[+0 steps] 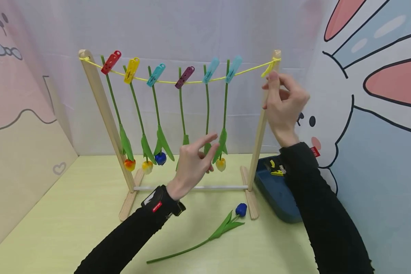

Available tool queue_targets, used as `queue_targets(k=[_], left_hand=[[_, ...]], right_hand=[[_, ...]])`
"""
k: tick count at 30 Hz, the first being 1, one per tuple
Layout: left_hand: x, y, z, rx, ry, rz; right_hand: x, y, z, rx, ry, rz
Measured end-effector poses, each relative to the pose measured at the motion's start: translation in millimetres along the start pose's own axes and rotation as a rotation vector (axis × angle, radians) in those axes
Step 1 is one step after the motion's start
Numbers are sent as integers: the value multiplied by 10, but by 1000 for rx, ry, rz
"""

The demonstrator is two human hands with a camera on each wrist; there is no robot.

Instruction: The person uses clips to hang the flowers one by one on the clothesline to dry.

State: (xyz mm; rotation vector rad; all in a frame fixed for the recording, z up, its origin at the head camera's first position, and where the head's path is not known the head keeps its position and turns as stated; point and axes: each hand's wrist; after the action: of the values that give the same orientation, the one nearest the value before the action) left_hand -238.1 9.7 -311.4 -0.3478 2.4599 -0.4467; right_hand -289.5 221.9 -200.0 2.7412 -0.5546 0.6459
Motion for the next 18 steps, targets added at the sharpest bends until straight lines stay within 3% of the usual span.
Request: queue_targets(k=[3,7,9,12,15,18], left_hand=[[55,-87,308,77,-19,24],[162,-221,664,259,-166,48],[227,-271,808,349,-247,45],[332,-311,992,473,-336,35],[440,-312,1148,594,-390,63],[520,-311,1272,719,-411,91]], right_hand=[[-268,-337,122,52,20,130],[-674,-869,295,242,140,469],[-864,-1126,377,417,234,648],[-1099,-1412,482,766,377,812],[-1275,-1522,557,1064,492,832],[-1389,-1483,635,1220,525,827]])
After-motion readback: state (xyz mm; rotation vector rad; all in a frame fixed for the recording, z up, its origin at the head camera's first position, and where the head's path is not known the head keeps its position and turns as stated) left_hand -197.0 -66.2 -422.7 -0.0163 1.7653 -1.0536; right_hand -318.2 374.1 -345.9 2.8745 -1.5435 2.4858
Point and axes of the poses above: each hand's wrist, its own z-axis away from the middle knuckle, its own y-axis out of the palm, x = y × z, and after that the axes turned 1 degree about -x, right-handed
